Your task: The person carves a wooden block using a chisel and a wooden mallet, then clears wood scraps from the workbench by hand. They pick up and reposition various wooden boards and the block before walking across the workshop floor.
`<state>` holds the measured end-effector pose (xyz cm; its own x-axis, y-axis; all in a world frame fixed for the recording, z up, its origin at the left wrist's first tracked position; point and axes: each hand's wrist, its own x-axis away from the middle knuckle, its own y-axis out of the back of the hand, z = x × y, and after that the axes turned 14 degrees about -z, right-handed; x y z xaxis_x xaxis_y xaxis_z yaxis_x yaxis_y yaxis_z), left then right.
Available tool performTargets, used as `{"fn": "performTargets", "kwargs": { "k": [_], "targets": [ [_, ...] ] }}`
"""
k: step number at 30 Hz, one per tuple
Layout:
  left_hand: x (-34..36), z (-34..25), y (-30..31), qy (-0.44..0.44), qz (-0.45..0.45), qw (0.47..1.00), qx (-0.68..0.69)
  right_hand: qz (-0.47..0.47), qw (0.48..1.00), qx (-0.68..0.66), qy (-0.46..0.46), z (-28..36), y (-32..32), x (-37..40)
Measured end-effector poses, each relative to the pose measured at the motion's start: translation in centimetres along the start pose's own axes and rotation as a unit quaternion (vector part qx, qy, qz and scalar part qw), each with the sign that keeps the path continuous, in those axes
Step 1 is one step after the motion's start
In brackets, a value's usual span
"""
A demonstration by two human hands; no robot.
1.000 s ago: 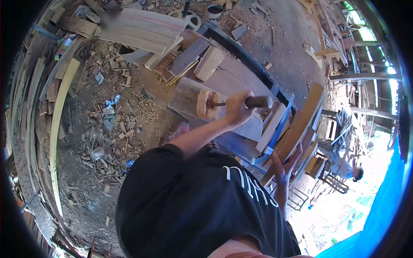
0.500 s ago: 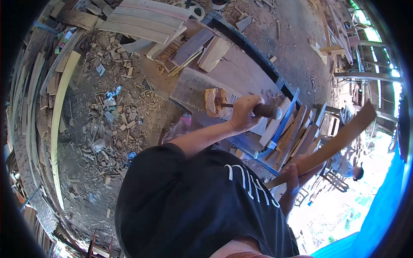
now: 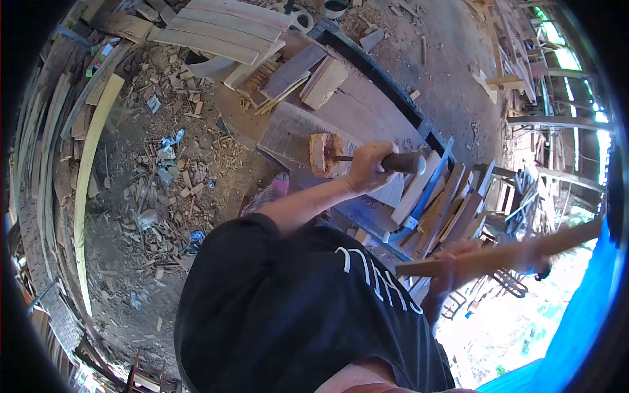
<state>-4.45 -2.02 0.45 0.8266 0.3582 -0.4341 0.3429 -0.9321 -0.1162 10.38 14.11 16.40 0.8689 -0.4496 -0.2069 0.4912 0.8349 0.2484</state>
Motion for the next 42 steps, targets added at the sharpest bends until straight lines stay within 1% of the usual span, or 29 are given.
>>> {"fn": "performTargets", "kwargs": {
  "k": [2,4,5,7,9,11,12,13,15,17,18,19,20,21,22,23,25,26,27,28,29,31,33,35,36,38,39,41,42],
  "targets": [
    [-0.2,0.0,0.3,-0.008,0.006,1.0,0.02,0.115,0.976,0.033,0.184,-3.8,1.9,-0.4],
    [-0.2,-0.4,0.5,-0.009,0.007,1.0,0.016,0.14,0.954,0.2,0.176,-8.8,2.2,0.7],
    [-0.1,-0.3,0.4,-0.01,0.007,1.0,0.018,0.139,0.95,0.266,0.084,-7.2,-1.0,1.6],
    [-0.5,0.1,0.0,0.009,-0.004,1.0,0.008,0.142,0.94,0.298,0.083,-6.5,-0.4,1.0],
    [-0.3,0.2,0.1,0.009,-0.011,1.0,0.014,0.063,0.97,0.204,0.119,-6.5,0.4,0.5],
    [-0.4,0.1,0.1,0.001,-0.014,1.0,0.021,-0.016,0.984,0.107,0.144,-5.8,1.1,0.4],
    [-0.4,0.0,0.2,0.001,-0.008,1.0,0.017,0.081,0.978,0.084,0.175,-5.7,1.6,-0.6],
    [-0.4,-0.1,0.2,0.001,-0.003,1.0,0.014,0.088,0.982,0.129,0.108,-5.9,1.3,0.1],
    [-0.3,0.2,-0.1,0.01,0.002,1.0,0.017,0.11,0.967,0.227,-0.025,-5.9,0.5,1.6],
    [-0.8,0.3,-0.4,0.015,0.002,1.0,0.019,0.135,0.931,0.298,0.163,-6.4,-1.8,0.3],
    [-1.0,0.3,-0.2,0.019,-0.005,1.0,0.002,0.141,0.973,0.182,-0.018,-6.1,-1.9,0.1],
    [-0.6,0.0,-0.2,0.031,-0.004,0.999,-0.014,0.153,0.977,0.144,-0.022,-5.4,-1.6,-0.4],
    [-0.4,0.0,-0.5,0.035,0.001,0.999,-0.012,0.134,0.981,0.126,-0.063,-4.4,-1.3,-0.5],
    [-0.5,0.1,-1.1,0.038,-0.047,0.998,-0.008,0.114,0.982,0.107,-0.102,-2.8,-1.7,-0.7],
    [-0.9,0.1,-1.6,0.037,-0.096,0.995,-0.005,0.097,0.984,0.1,-0.112,-1.7,-2.2,-0.9],
    [-1.0,-0.2,-1.7,0.035,-0.094,0.995,-0.004,0.094,0.984,0.099,-0.112,-1.8,-1.8,-1.0],
    [-1.0,-1.1,-1.5,0.052,-0.149,0.987,0.037,0.131,0.974,0.084,-0.167,-2.2,-0.2,-1.0],
    [-0.9,-1.4,-1.2,0.052,-0.147,0.987,0.036,0.12,0.976,0.073,-0.169,-2.5,0.2,-0.8],
    [-0.7,-1.6,-0.8,0.028,-0.104,0.994,0.028,0.119,0.975,0.072,-0.171,-2.6,0.5,-0.5],
    [-0.6,-1.9,-0.5,0.003,-0.06,0.998,0.019,0.101,0.973,0.059,-0.198,-2.5,0.8,-0.1],
    [-0.5,-2.3,-0.3,0.005,-0.059,0.998,0.018,0.083,0.97,0.046,-0.225,-2.6,0.9,0.1],
    [-0.1,-3.1,-0.2,-0.031,0.048,0.998,0.027,0.062,0.968,0.045,-0.24,-2.6,1.1,0.5],
    [0.1,-3.3,-0.3,-0.034,0.077,0.996,0.028,0.03,0.973,0.074,-0.217,-2.6,1.7,0.8],
    [0.5,-2.9,-0.5,-0.052,0.135,0.989,0.036,0.031,0.976,0.093,-0.196,-2.4,1.9,0.9],
    [0.6,-2.6,-0.7,-0.052,0.138,0.988,0.037,0.025,0.978,0.099,-0.18,-2.0,1.8,0.9],
    [1.0,-2.0,-1.0,-0.021,0.166,0.985,0.032,0.006,0.984,0.103,-0.147,-1.6,2.0,1.0],
    [1.1,-1.7,-1.1,-0.02,0.169,0.985,0.033,0.003,0.983,0.104,-0.149,-1.4,2.4,1.0],
    [1.0,-1.2,-1.1,0.005,0.17,0.984,0.045,-0.001,0.991,0.107,-0.085,-0.6,3.4,0.4],
    [0.9,-1.2,-1.1,0.006,0.172,0.984,0.046,-0.005,0.995,0.081,-0.051,-0.1,4.0,0.1]
  ]
}}
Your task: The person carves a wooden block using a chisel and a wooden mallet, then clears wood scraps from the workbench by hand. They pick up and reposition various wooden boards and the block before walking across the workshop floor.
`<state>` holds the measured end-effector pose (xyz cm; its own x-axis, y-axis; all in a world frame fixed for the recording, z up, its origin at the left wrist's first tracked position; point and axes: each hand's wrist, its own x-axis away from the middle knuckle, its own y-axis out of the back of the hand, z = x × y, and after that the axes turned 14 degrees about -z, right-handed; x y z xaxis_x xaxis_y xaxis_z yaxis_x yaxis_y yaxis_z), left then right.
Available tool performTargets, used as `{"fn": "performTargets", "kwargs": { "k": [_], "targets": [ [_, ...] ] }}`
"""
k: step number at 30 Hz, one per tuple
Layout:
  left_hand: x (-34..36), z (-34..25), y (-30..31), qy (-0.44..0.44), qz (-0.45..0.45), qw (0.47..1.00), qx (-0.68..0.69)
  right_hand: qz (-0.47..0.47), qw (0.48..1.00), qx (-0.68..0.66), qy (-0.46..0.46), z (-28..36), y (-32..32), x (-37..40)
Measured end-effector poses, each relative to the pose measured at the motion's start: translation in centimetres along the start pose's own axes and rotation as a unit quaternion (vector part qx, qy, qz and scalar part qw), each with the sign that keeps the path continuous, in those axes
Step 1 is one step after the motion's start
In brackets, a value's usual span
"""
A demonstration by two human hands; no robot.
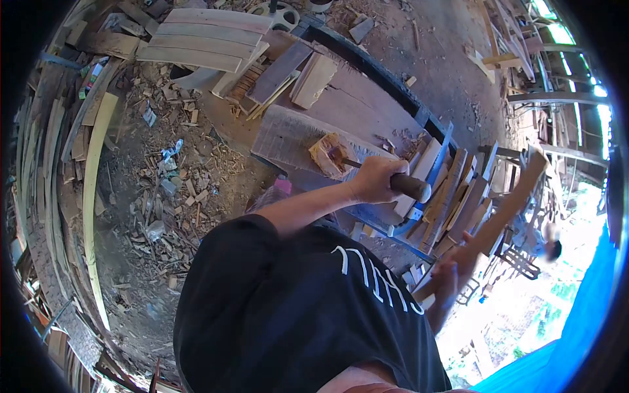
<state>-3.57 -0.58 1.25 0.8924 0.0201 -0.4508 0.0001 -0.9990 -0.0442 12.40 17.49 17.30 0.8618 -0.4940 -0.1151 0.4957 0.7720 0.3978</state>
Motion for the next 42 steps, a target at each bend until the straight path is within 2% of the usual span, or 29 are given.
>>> {"fn": "performTargets", "kwargs": {
  "k": [2,4,5,6,8,9,10,12,14,16,17,19,20,22,23,25,26,27,28,30,31,32,33,35,36,37,38,41,42],
  "targets": [
    [-0.2,0.1,0.1,0.007,0.026,1.0,-0.011,-0.005,0.999,-0.025,0.032,1.7,0.4,-0.1],
    [-0.1,0.6,-0.1,0.009,0.034,0.999,-0.012,-0.074,0.982,-0.16,0.069,3.4,0.1,0.5],
    [-0.1,0.8,-0.2,0.008,0.039,0.999,-0.014,-0.075,0.982,-0.158,0.068,2.3,0.4,0.8],
    [0.0,0.9,-0.3,0.008,0.039,0.999,-0.012,-0.04,0.997,-0.022,0.06,0.0,0.7,1.3],
    [0.1,1.3,0.0,0.014,0.038,0.999,-0.002,0.076,0.983,0.169,-0.015,-3.6,0.2,2.2],
    [0.2,1.2,-0.1,0.013,0.04,0.999,0.0,0.155,0.959,0.222,-0.08,-4.4,-0.2,2.5],
    [0.1,1.3,-0.1,0.006,0.04,0.999,-0.001,0.159,0.959,0.223,-0.073,-4.6,0.1,2.1],
    [0.8,1.2,0.1,0.011,0.049,0.999,-0.004,-0.046,0.979,0.135,-0.145,-4.9,1.8,3.2],
    [0.3,1.2,-0.2,0.017,0.05,0.999,-0.012,-0.109,0.993,-0.034,-0.005,-0.1,-0.7,2.0],
    [0.4,1.0,-0.3,0.011,0.064,0.998,-0.017,-0.088,0.984,-0.129,0.081,-1.9,0.3,2.1],
    [0.5,0.9,-0.3,0.008,0.074,0.997,-0.026,-0.054,0.99,-0.09,0.092,-5.0,1.0,2.7],
    [0.6,1.1,-0.5,0.009,0.082,0.996,-0.042,0.028,0.992,0.123,0.027,-8.0,1.0,4.2],
    [0.7,1.2,-0.7,0.011,0.09,0.994,-0.059,0.069,0.968,0.24,0.002,-8.4,0.8,4.7],
    [0.9,1.8,-1.4,-0.004,0.104,0.992,-0.077,0.062,0.988,0.134,-0.034,-8.2,-0.5,3.5],
    [1.6,1.9,-1.6,-0.01,0.129,0.987,-0.093,0.064,0.988,0.135,-0.037,-7.2,-0.2,3.3],
    [1.9,2.0,-2.0,-0.006,0.154,0.983,-0.1,-0.075,0.994,0.003,-0.079,-2.8,-0.1,2.6],
    [1.9,2.0,-2.2,-0.004,0.174,0.979,-0.111,-0.091,0.992,-0.088,0.029,-2.7,-0.5,2.0],
    [1.9,2.1,-2.3,-0.007,0.177,0.978,-0.111,-0.112,0.979,-0.163,0.05,-3.1,-0.9,2.2],
    [2.2,2.3,-2.4,-0.018,0.173,0.978,-0.111,-0.116,0.983,-0.11,0.085,-8.6,0.8,2.8],
    [2.7,3.1,-2.7,-0.034,0.169,0.979,-0.111,-0.121,0.983,-0.058,0.124,-11.4,0.4,3.1],
    [3.1,3.7,-2.9,-0.032,0.177,0.975,-0.131,-0.029,0.997,0.055,0.042,-11.9,-0.4,3.5],
    [3.2,3.9,-3.0,-0.029,0.182,0.971,-0.152,0.066,0.983,0.167,-0.042,-10.7,-1.5,3.5],
    [2.9,4.0,-2.7,-0.03,0.174,0.972,-0.156,0.071,0.983,0.166,-0.034,-9.5,-1.6,3.0],
    [3.1,3.7,-1.8,-0.076,0.184,0.967,-0.159,-0.028,0.993,0.028,-0.113,-7.8,-1.3,3.1],
    [3.3,3.0,-1.8,-0.07,0.189,0.967,-0.157,-0.057,0.996,0.037,-0.065,-8.8,0.0,2.8],
    [2.7,2.1,-1.8,-0.063,0.173,0.972,-0.145,-0.059,0.995,0.037,-0.069,-8.8,0.9,2.3],
    [2.0,1.4,-1.8,-0.059,0.157,0.977,-0.134,-0.08,0.994,0.065,-0.023,-8.6,1.3,1.6],
    [1.2,0.1,-1.6,-0.099,0.137,0.979,-0.111,-0.089,0.993,0.03,-0.073,-4.1,0.1,1.5],
    [1.0,0.1,-1.5,-0.099,0.136,0.98,-0.111,-0.066,0.993,0.033,-0.094,-3.3,0.1,1.6]
  ]
}}
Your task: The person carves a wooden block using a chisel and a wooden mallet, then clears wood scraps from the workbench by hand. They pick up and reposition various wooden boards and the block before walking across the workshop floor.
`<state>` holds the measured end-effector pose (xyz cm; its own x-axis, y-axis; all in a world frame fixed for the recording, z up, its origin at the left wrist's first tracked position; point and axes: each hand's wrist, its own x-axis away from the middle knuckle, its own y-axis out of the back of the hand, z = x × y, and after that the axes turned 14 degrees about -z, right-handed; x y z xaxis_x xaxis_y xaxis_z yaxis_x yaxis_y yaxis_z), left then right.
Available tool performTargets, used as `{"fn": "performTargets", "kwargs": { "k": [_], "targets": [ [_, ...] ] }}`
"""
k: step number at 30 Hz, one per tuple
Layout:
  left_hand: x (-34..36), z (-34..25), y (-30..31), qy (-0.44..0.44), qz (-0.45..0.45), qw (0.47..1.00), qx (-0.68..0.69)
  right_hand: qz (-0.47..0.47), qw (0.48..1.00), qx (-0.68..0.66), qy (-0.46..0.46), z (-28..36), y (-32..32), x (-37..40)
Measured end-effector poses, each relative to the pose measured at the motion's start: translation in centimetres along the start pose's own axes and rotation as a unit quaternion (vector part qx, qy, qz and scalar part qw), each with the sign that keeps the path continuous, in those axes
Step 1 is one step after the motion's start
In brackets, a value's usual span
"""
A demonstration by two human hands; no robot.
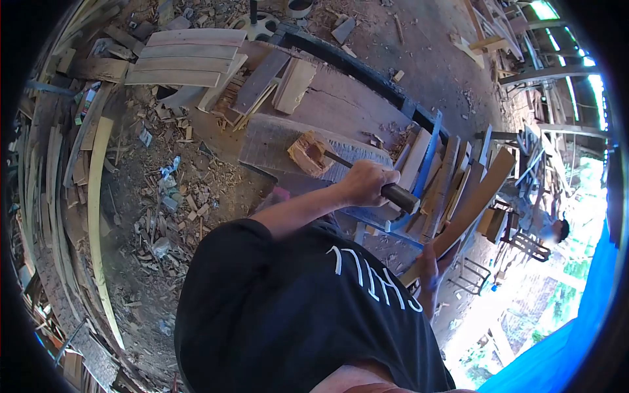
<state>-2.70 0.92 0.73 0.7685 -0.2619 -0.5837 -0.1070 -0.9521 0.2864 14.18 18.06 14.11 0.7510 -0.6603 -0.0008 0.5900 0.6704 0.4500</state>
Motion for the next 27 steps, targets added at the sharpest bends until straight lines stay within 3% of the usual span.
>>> {"fn": "performTargets", "kwargs": {
  "k": [2,5,11,14,21,23,25,26,27],
  "targets": [
    [-0.1,0.3,0.2,0.012,-0.035,0.999,0.019,0.026,0.999,0.01,-0.019,-0.4,0.3,0.0],
    [-0.2,0.2,0.8,0.01,-0.074,0.997,0.036,0.017,0.993,0.051,0.107,-1.9,0.9,-0.3],
    [-0.2,0.4,1.5,0.011,-0.105,0.994,0.038,0.038,0.961,-0.185,0.203,4.6,-0.8,-1.3],
    [-0.2,0.4,1.7,0.028,-0.146,0.988,0.039,0.024,0.951,-0.196,0.239,6.4,-1.2,-1.0],
    [-0.2,1.3,1.8,0.066,-0.16,0.983,0.063,0.059,0.962,-0.059,0.259,4.8,-1.7,-2.5],
    [-0.4,1.3,2.0,0.08,-0.143,0.984,0.075,0.061,0.958,-0.064,0.271,6.9,-2.4,-2.3],
    [-0.5,1.3,2.1,0.08,-0.151,0.982,0.081,0.005,0.931,-0.192,0.309,7.6,-2.8,-2.3],
    [-0.6,1.3,2.2,0.079,-0.156,0.981,0.088,0.059,0.923,-0.228,0.303,5.4,-1.7,-3.0],
    [-0.7,1.4,2.4,0.077,-0.157,0.981,0.087,0.061,0.949,-0.087,0.298,3.3,-1.5,-2.4]
  ]
}}
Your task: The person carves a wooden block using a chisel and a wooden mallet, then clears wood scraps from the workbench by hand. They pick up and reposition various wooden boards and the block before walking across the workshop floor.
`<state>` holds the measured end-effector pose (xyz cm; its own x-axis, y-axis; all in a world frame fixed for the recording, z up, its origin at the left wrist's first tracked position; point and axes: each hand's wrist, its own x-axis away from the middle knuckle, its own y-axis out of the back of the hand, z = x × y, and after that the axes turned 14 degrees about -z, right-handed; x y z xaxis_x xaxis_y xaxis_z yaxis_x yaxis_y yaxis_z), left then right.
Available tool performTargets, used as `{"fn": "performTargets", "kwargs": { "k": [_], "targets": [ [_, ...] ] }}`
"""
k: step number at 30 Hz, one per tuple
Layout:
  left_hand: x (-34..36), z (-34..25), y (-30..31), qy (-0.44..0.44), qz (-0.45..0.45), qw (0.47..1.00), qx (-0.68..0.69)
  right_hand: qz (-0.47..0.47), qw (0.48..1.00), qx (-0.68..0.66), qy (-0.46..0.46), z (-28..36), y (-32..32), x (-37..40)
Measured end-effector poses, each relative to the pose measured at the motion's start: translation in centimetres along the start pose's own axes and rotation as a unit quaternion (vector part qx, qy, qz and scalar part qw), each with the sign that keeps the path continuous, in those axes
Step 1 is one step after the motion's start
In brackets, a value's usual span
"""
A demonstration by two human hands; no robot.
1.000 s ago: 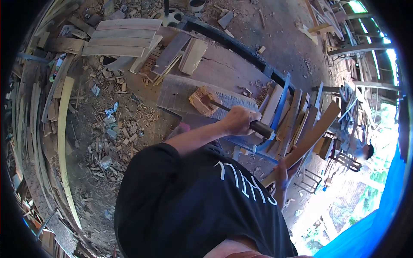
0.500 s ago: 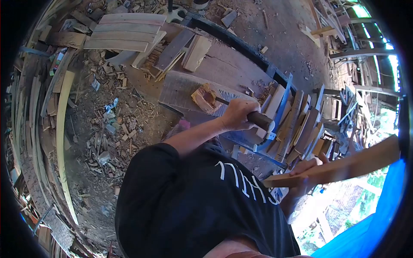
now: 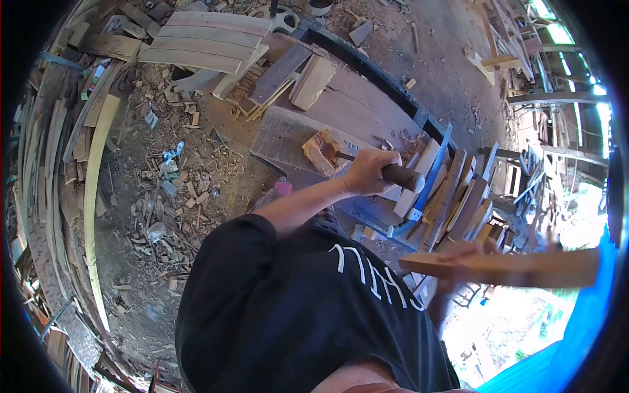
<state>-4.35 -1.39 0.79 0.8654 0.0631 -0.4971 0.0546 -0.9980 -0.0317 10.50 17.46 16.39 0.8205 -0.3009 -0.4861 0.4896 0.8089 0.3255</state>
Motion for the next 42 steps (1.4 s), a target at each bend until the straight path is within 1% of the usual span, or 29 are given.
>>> {"fn": "performTargets", "kwargs": {
  "k": [2,3,4,6,8,10,12,14,16,17,18,19,20,22,23,25,26,27,28,30,33,34,35,36,37,38,40,41,42],
  "targets": [
    [-0.3,0.0,0.1,0.031,-0.006,1.0,0.002,0.126,0.968,0.168,-0.135,-2.2,-1.0,1.9],
    [-0.1,-0.1,-0.1,0.028,-0.004,1.0,0.005,0.207,0.926,0.196,-0.246,-2.8,-2.0,2.2],
    [-0.1,0.1,-0.3,0.017,-0.003,1.0,-0.01,0.208,0.928,0.195,-0.24,-1.8,-2.6,1.2],
    [0.3,0.2,-0.3,0.015,-0.003,1.0,-0.027,0.085,0.954,0.208,-0.199,1.3,-2.8,-0.5],
    [0.0,0.3,-0.4,0.023,-0.002,1.0,-0.016,-0.007,0.992,0.024,-0.121,1.7,-1.7,-1.2],
    [-0.1,0.4,-0.5,0.024,-0.004,1.0,-0.008,-0.079,0.988,-0.134,0.011,2.1,-2.8,-1.5],
    [0.0,0.5,-0.3,0.024,-0.006,1.0,0.0,0.052,0.99,0.11,0.073,-2.5,-1.0,0.9],
    [-0.1,0.5,-0.4,0.027,-0.004,0.999,-0.029,0.109,0.936,0.313,0.123,-2.8,-1.3,2.0],
    [-0.6,0.9,-0.7,0.014,-0.017,0.999,-0.026,0.114,0.962,0.184,-0.168,-3.2,-1.3,1.7],
    [0.1,0.8,-0.7,0.016,-0.021,0.999,-0.021,0.001,0.956,0.098,-0.277,-3.1,-0.2,1.8],
    [0.6,0.7,-0.7,0.024,-0.019,0.999,-0.021,-0.037,0.95,0.035,-0.309,-0.7,0.4,0.6],
    [0.3,0.8,-0.7,0.027,-0.02,0.999,-0.01,-0.029,0.986,-0.061,-0.152,-0.2,0.9,-0.7],
    [0.0,0.8,-0.7,0.028,-0.022,0.999,0.002,-0.095,0.978,-0.152,-0.103,1.7,-0.5,-1.7],
    [0.2,0.9,-0.9,0.024,-0.021,0.999,-0.005,-0.106,0.965,-0.236,-0.028,0.4,-1.1,-1.1],
    [0.2,1.1,-0.9,0.021,-0.024,0.999,-0.014,-0.023,0.999,0.003,0.037,-2.1,-0.5,0.5],
    [0.5,1.0,-0.9,0.019,-0.013,0.999,-0.023,0.062,0.963,0.243,0.099,-6.0,1.2,3.6],
    [0.4,1.0,-0.8,0.019,-0.001,0.999,-0.032,0.095,0.973,0.194,-0.078,-7.0,1.8,4.6],
    [-0.3,1.3,-0.7,0.015,-0.013,0.999,-0.037,0.135,0.95,0.134,-0.246,-7.9,1.5,4.0],
    [-0.3,1.2,-0.6,0.018,-0.014,0.999,-0.031,0.077,0.96,0.084,-0.256,-3.2,-0.3,1.0],
    [0.5,0.9,-0.7,0.028,-0.004,0.999,-0.023,0.016,0.959,-0.098,-0.265,-0.8,2.6,-0.2],
    [0.2,0.8,-0.7,0.028,-0.004,0.999,-0.031,0.005,0.956,-0.293,0.028,0.2,-0.4,-1.8],
    [0.1,0.8,-0.7,0.029,-0.002,0.999,-0.031,0.005,0.955,-0.295,0.03,-0.9,-1.0,-0.5],
    [0.2,0.8,-0.7,0.031,-0.001,0.999,-0.031,0.088,0.985,-0.138,-0.051,-2.5,-1.4,1.3],
    [0.4,0.9,-0.7,0.03,-0.001,0.999,-0.031,0.165,0.977,0.026,-0.131,-3.9,-1.6,3.0],
    [0.8,1.0,-1.0,0.026,0.005,0.999,-0.035,0.234,0.931,0.189,-0.207,-4.0,-2.0,3.7],
    [0.4,1.4,-1.1,0.018,0.0,0.999,-0.043,0.239,0.932,0.188,-0.199,-3.9,-1.9,2.6],
    [0.1,1.3,-0.8,0.026,-0.011,0.999,-0.036,0.116,0.972,0.158,-0.126,-1.5,-1.2,0.7],
    [0.4,1.1,-0.8,0.027,-0.009,0.999,-0.022,0.006,0.958,0.099,-0.27,-2.7,1.6,1.5],
    [0.3,1.1,-0.9,0.026,-0.004,0.999,-0.021,-0.013,0.981,-0.021,-0.19,-0.6,0.9,-0.1]
  ]
}}
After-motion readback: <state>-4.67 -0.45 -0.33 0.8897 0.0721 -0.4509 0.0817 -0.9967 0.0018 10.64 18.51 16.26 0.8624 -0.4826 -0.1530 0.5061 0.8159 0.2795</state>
